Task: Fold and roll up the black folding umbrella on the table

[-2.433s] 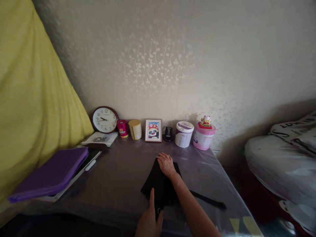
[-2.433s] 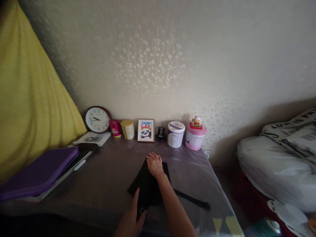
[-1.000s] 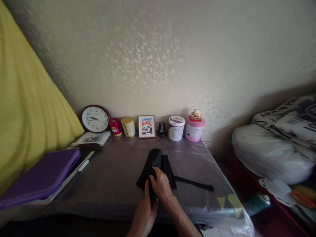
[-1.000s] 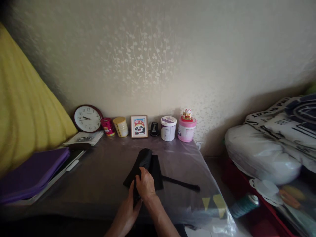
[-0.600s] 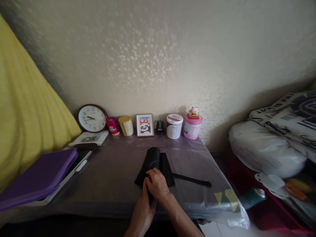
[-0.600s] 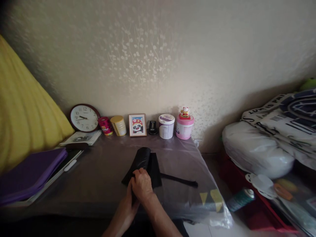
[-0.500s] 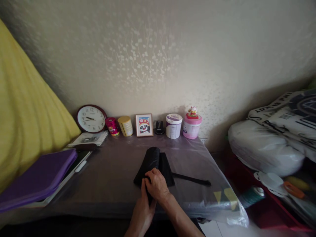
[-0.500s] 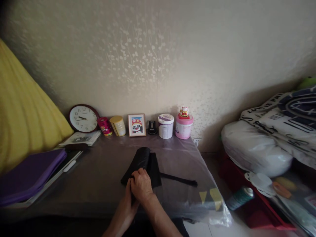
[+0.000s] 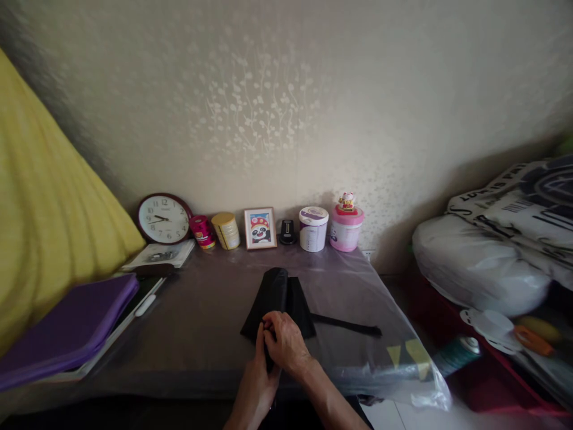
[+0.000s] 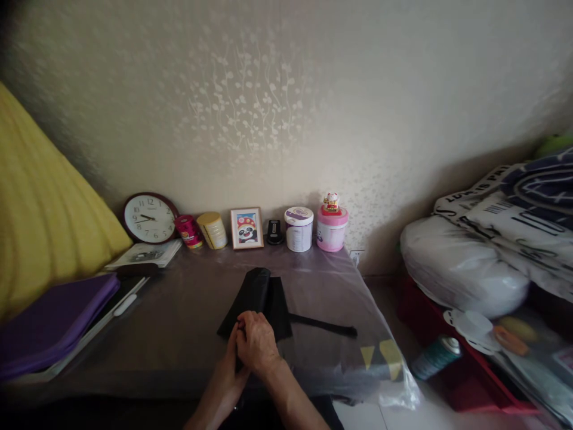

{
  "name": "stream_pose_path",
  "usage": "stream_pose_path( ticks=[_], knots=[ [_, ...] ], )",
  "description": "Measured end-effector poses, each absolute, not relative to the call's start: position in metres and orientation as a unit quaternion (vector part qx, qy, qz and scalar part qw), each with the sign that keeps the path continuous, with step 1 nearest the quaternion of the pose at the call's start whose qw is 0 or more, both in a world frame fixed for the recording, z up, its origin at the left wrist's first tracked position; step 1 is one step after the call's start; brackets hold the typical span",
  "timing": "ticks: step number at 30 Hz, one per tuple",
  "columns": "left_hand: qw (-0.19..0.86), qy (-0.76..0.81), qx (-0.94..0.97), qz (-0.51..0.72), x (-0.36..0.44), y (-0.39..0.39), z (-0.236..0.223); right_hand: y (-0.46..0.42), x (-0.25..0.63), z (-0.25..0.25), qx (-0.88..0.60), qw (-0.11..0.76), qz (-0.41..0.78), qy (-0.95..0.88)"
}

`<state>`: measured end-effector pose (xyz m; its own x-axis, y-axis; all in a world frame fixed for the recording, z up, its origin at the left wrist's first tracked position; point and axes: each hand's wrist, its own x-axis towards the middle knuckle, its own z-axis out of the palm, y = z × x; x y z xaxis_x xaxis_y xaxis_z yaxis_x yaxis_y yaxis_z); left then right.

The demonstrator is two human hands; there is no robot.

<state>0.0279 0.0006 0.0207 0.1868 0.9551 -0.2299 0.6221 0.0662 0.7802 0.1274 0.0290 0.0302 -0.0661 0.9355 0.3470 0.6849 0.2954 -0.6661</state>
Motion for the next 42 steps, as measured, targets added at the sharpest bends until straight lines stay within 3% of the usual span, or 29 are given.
stream_pose_path(
  ticks=[6, 10, 20, 26, 33, 42],
  knots=[
    [0.441, 0.597, 0.643, 0.19, 0.029, 0.0, 0.01, 0.045, 0.152, 0.021, -0.561, 0.442, 0.216, -0.666],
    [0.423, 0.606, 0.649, 0.181, 0.029, 0.0, 0.009, 0.056, 0.175, 0.016, -0.595, 0.469, 0.179, -0.628],
    [0.377, 0.609, 0.673, 0.185, 0.029, 0.004, 0.002, 0.079, 0.156, 0.012, -0.555, 0.338, 0.062, -0.757],
    [0.39, 0.612, 0.665, 0.178, 0.029, 0.002, 0.012, 0.129, 0.155, 0.01, -0.569, 0.322, 0.06, -0.755],
    [0.41, 0.615, 0.647, 0.187, 0.029, 0.002, 0.019, 0.15, 0.198, 0.004, -0.649, 0.439, 0.164, -0.599],
    [0.466, 0.586, 0.625, 0.221, 0.024, 0.004, 0.009, 0.114, 0.237, -0.001, -0.655, 0.449, 0.275, -0.543]
  ],
)
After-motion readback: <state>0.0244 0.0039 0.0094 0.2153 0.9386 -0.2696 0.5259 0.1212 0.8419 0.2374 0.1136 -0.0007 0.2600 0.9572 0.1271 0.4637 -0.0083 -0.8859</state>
